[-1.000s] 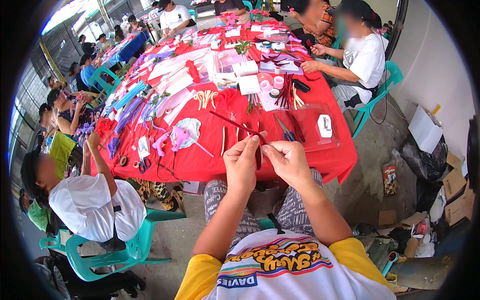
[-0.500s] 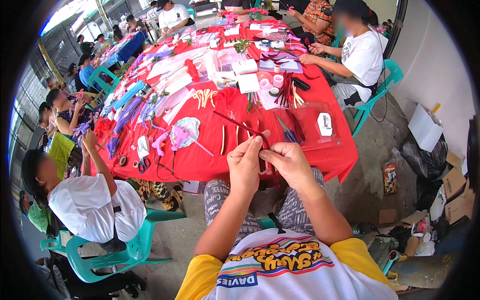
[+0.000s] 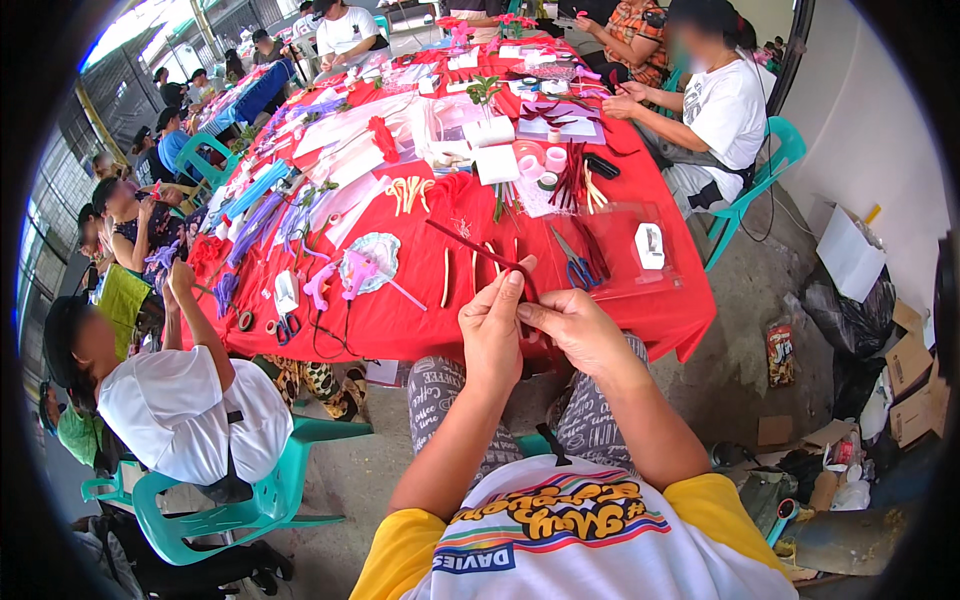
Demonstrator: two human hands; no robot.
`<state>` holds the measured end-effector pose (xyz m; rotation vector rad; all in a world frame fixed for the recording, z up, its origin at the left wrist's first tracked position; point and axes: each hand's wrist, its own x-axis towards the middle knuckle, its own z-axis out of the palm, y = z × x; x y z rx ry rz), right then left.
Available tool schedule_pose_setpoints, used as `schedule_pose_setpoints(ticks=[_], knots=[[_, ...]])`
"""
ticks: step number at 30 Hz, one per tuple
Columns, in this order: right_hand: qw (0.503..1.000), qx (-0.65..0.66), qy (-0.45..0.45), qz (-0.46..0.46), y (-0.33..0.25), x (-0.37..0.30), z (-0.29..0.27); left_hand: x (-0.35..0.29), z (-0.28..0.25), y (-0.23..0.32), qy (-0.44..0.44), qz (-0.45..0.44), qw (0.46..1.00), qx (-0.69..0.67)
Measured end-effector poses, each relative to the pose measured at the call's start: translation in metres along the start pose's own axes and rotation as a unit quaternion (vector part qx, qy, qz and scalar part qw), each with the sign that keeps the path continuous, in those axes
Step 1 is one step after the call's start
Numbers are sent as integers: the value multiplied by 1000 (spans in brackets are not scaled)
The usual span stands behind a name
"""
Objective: The person assembles ribbon decorations at a table. They pick up red ribbon strips, fold them together by hand, and secure the center of the bundle with a thin wire.
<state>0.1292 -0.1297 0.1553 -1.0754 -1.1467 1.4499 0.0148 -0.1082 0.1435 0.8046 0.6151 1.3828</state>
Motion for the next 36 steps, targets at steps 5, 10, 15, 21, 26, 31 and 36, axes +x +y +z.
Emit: schedule_pose_setpoints(ticks=[5, 10, 15, 21, 26, 31, 36], knots=[[999, -6, 31, 25, -8, -6, 13, -2, 1, 2, 0, -43, 999, -18], [998, -6, -23, 57, 10, 1, 0, -1, 3, 5, 25, -77, 997, 6], [998, -35, -35, 45, 5, -2, 2, 4, -3, 6, 19, -91, 996, -1], [998, -20, -13, 59, 6, 2, 1, 5, 9, 7, 49, -86, 995, -26], [999, 1, -33, 39, 8, 2, 6, 7, -4, -5, 18, -46, 999, -6], [999, 46, -9, 22, 17, 3, 9, 9, 1, -14, 32, -34, 998, -33], [999, -42, -16, 7, 17, 5, -4, 14, -9, -6, 10, -54, 998, -24]])
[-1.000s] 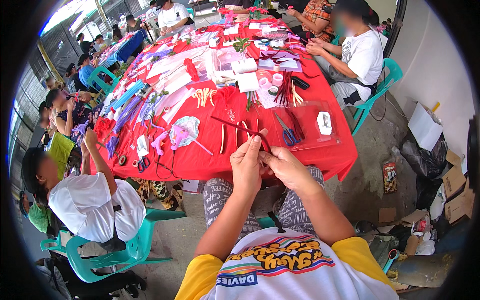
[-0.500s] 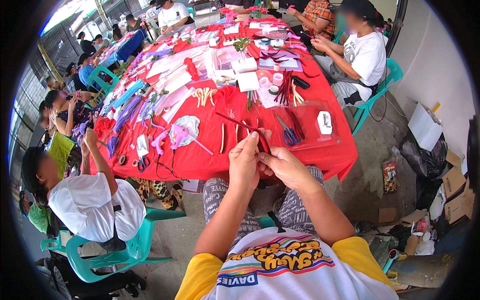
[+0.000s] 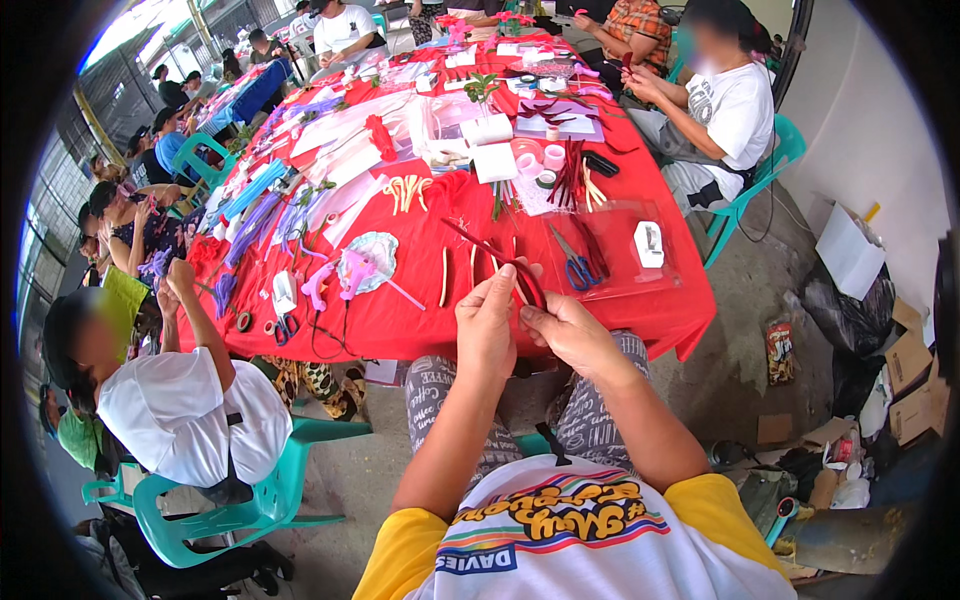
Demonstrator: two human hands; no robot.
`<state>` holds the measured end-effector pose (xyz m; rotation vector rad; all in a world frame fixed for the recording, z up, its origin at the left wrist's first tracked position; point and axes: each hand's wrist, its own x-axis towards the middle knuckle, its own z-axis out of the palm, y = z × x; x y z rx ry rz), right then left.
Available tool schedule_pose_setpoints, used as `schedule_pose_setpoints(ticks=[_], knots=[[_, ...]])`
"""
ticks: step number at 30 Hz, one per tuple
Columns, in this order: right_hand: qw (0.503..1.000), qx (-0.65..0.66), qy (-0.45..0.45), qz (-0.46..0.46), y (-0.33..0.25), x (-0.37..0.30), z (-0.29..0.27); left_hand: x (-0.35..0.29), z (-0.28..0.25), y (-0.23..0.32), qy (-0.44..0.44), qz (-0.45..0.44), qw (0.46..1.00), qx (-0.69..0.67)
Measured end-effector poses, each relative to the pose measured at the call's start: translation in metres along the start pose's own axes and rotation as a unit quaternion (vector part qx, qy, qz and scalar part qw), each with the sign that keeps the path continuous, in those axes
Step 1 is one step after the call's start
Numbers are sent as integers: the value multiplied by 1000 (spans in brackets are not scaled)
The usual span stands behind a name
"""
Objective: The person assembles ribbon decorations at a table. They pick up red ribbon strips, fold them together by hand, and secure the center of the bundle with a thin wire.
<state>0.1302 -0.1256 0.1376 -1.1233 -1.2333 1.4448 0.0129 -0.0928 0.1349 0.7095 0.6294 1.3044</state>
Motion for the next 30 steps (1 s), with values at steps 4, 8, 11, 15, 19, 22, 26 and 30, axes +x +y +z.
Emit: schedule_pose_setpoints(ticks=[4, 8, 11, 15, 19, 22, 26, 30], knots=[[1000, -11, 3, 22, 3, -1, -2, 5, -6, 8, -30, 6, 999, 43], [999, -22, 2, 28, 0, -2, 2, 6, -7, 8, -25, 40, 998, 52], [1000, -11, -4, -2, 6, 0, 5, 1, -1, 11, 4, 17, 1000, 22], [999, -2, 15, -35, 17, 1, 12, 3, 0, 9, 33, 19, 999, 30], [999, 21, 17, -25, 19, 1, 11, 6, 2, 6, 50, 2, 999, 8], [998, 55, 5, 5, 9, -2, 7, 7, 2, 7, 27, -20, 999, -13], [997, 71, -2, 15, 8, -6, 0, 12, -19, 5, -17, -61, 997, 37], [999, 28, -1, 23, 7, -6, -8, -9, -21, 14, 51, 130, 953, 267]])
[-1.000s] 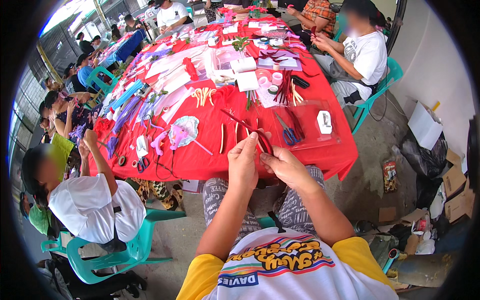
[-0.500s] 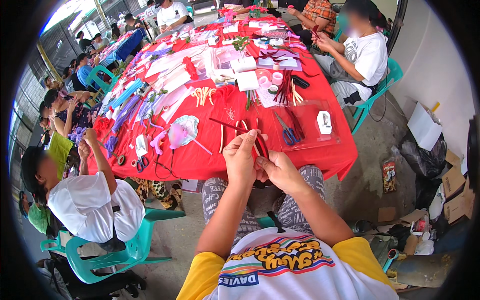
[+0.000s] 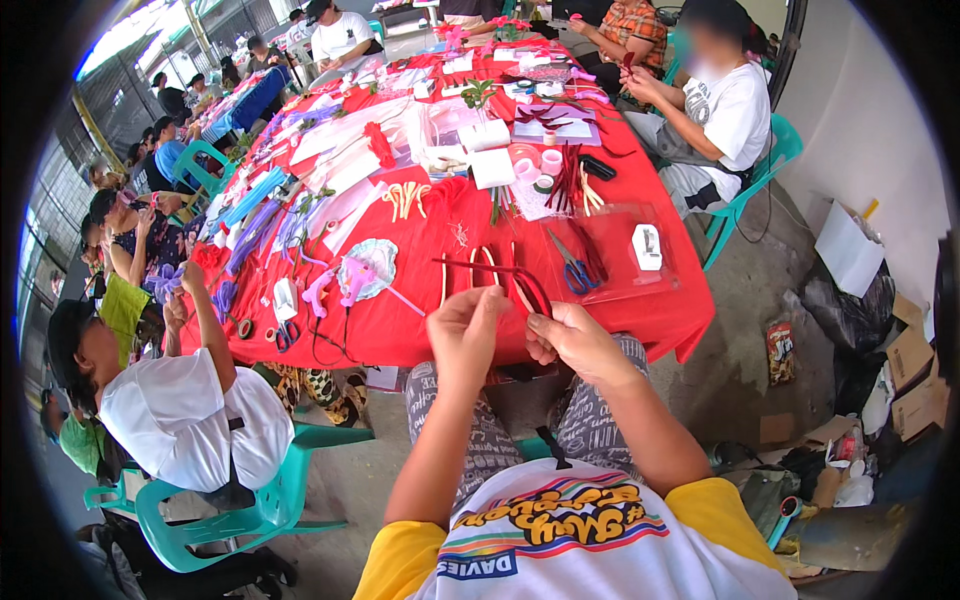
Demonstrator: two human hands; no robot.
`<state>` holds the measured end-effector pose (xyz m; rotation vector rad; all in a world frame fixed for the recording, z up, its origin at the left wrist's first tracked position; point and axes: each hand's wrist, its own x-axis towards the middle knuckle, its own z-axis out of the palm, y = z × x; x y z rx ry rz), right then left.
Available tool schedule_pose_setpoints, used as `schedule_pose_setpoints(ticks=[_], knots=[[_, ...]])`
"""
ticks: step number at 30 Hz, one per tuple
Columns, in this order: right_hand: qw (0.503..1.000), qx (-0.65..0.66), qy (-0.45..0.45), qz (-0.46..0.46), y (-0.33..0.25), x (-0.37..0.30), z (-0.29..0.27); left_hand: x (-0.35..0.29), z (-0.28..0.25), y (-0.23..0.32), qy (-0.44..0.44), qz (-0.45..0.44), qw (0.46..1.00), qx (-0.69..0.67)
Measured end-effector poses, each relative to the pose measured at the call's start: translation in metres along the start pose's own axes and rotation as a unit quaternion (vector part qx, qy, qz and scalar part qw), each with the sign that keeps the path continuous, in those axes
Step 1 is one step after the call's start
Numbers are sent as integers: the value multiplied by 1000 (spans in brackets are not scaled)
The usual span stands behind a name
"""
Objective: The person assembles ribbon decorations at a table. They pick up red ribbon strips, fold them together by hand, and secure the center of the bundle with a thin wire.
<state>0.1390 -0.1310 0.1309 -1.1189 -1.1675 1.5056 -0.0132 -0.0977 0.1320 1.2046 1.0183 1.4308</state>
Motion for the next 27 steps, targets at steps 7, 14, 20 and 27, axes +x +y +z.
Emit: schedule_pose_setpoints(ticks=[7, 14, 20, 27], knots=[[999, -33, -38, -12, -9, -10, -3, 32, -22, 63, -147, 342, 860, 350], [997, -47, -66, -18, -18, -12, 1, 44, -32, 69, -281, 115, 904, 302], [995, -60, -80, -11, -24, -13, -1, 48, -33, 69, -307, -86, 934, 160], [996, -46, -72, -13, -26, -10, 2, 42, -28, 58, -272, -133, 952, 33]])
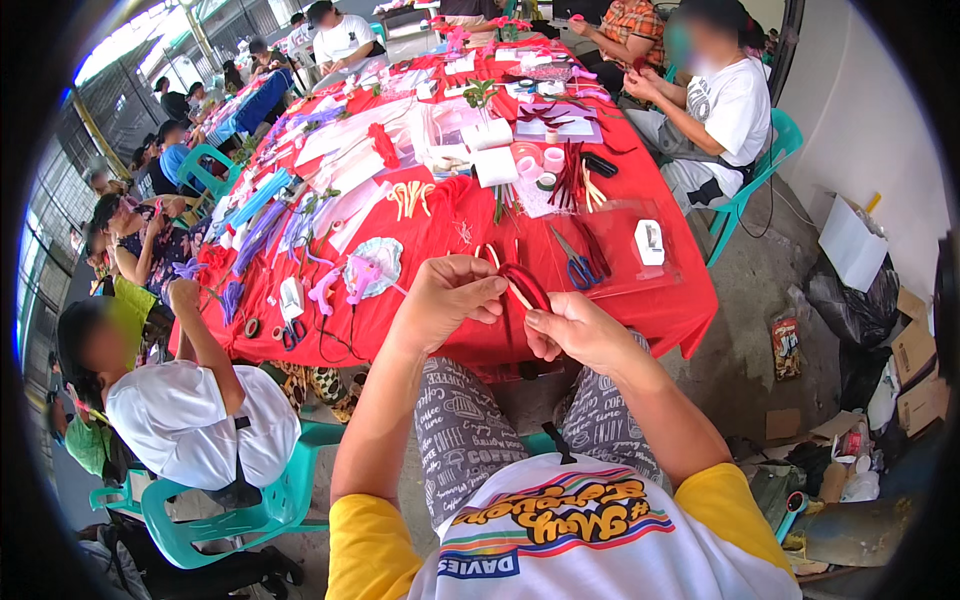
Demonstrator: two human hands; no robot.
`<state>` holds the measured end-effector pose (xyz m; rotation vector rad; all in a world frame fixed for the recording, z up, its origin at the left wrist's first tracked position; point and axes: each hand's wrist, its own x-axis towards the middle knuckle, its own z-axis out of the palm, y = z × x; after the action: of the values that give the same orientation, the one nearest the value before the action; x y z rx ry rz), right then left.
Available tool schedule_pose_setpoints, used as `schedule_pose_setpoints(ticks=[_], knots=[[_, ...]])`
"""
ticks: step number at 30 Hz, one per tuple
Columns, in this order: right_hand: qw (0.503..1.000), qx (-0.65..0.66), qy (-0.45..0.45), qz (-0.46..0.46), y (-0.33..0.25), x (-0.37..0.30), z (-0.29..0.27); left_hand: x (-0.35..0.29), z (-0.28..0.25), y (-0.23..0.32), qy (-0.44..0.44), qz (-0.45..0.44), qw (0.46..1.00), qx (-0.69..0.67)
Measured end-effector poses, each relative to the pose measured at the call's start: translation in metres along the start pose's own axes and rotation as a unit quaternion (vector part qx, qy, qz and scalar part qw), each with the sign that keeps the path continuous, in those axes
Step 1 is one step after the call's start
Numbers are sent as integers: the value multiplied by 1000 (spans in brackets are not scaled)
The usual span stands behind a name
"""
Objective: The person assembles ribbon decorations at a table. They pick up red ribbon strips, fold them together by hand, and secure the center of the bundle with a thin wire.
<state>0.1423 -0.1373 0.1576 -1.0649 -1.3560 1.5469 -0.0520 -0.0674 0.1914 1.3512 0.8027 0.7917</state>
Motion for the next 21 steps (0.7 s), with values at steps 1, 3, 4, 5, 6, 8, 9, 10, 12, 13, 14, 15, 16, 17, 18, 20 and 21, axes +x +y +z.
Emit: schedule_pose_setpoints(ticks=[1, 3, 4, 5, 6, 8, 9, 10, 12, 13, 14, 15, 16, 17, 18, 20, 21], knots=[[1000, -7, 2, 1, -1, 0, 0, 0, 4, -1, 6, 6, 1000, -17], [1000, -13, 8, 8, -2, 1, 0, -1, 7, -4, 13, 14, 999, -36], [1000, -12, 12, 14, -3, 1, 1, -1, 7, -5, 12, 17, 999, -38], [1000, -11, 16, 20, -3, 2, 1, -1, 8, -5, 12, 19, 999, -39], [1000, -11, 18, 23, -3, 2, 1, 0, 8, -6, 13, 20, 999, -36], [999, -10, 21, 30, -3, 3, 1, 2, 8, -8, 16, 20, 999, -28], [999, -12, 17, 29, -3, 4, 2, 2, 8, -9, 18, 21, 999, -33], [999, -14, 13, 28, -4, 4, 2, 3, 8, -11, 21, 23, 999, -37], [999, -27, 9, 20, -4, 5, 2, 4, 8, -13, 27, 29, 998, -46], [999, -37, 9, 14, -3, 6, 2, 4, 8, -14, 30, 33, 998, -53], [999, -48, 9, 8, -2, 7, 1, 5, 9, -16, 33, 37, 997, -59], [997, -70, 15, -1, 0, 8, 0, 6, 9, -17, 35, 41, 996, -64], [995, -93, 19, -11, 1, 9, 0, 6, 10, -17, 37, 46, 996, -70], [993, -115, 24, -20, 2, 10, -1, 6, 9, -18, 39, 50, 995, -75], [992, -125, 29, -8, 2, 11, 0, 7, 9, -18, 38, 53, 995, -73], [988, -145, 39, 17, 4, 13, 0, 8, 7, -19, 35, 57, 995, -68], [993, -110, 40, -5, 2, 11, 1, 8, 6, -19, 35, 60, 996, -64]])
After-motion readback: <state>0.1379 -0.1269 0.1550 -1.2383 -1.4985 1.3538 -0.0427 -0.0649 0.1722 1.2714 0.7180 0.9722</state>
